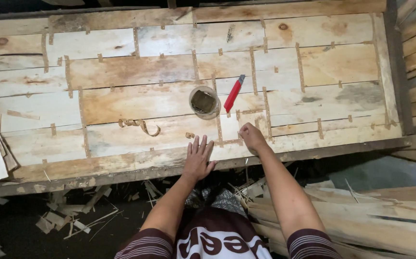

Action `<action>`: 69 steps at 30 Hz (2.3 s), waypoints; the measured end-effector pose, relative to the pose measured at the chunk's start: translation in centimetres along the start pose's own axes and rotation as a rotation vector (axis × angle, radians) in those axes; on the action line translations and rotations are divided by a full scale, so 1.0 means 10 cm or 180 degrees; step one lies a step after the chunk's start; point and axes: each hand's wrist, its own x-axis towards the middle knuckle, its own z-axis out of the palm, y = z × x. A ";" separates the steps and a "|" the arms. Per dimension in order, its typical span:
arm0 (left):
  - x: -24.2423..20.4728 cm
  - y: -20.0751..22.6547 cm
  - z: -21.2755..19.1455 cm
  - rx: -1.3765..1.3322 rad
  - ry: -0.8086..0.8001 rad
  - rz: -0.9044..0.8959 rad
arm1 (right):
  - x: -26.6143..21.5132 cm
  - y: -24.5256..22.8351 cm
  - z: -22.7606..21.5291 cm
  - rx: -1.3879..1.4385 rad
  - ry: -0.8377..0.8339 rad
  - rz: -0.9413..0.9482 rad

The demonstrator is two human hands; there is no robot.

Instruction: Applying thin adhesive or sealant strips to the gaps between wooden boards on a workbench.

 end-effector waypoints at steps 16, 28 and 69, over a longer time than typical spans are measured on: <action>0.02 0.02 -0.01 -0.0062 -0.0017 -0.0100 | -0.35 -0.48 -0.06 -0.1113 0.0239 0.0088; 0.04 0.04 -0.02 -0.0060 -0.0094 -0.0188 | -0.69 -0.69 0.32 -0.1705 0.0929 -0.0279; -0.16 -0.09 -0.08 -0.0544 0.0764 -0.0160 | -0.68 -1.09 0.61 -0.0916 0.0470 -0.0860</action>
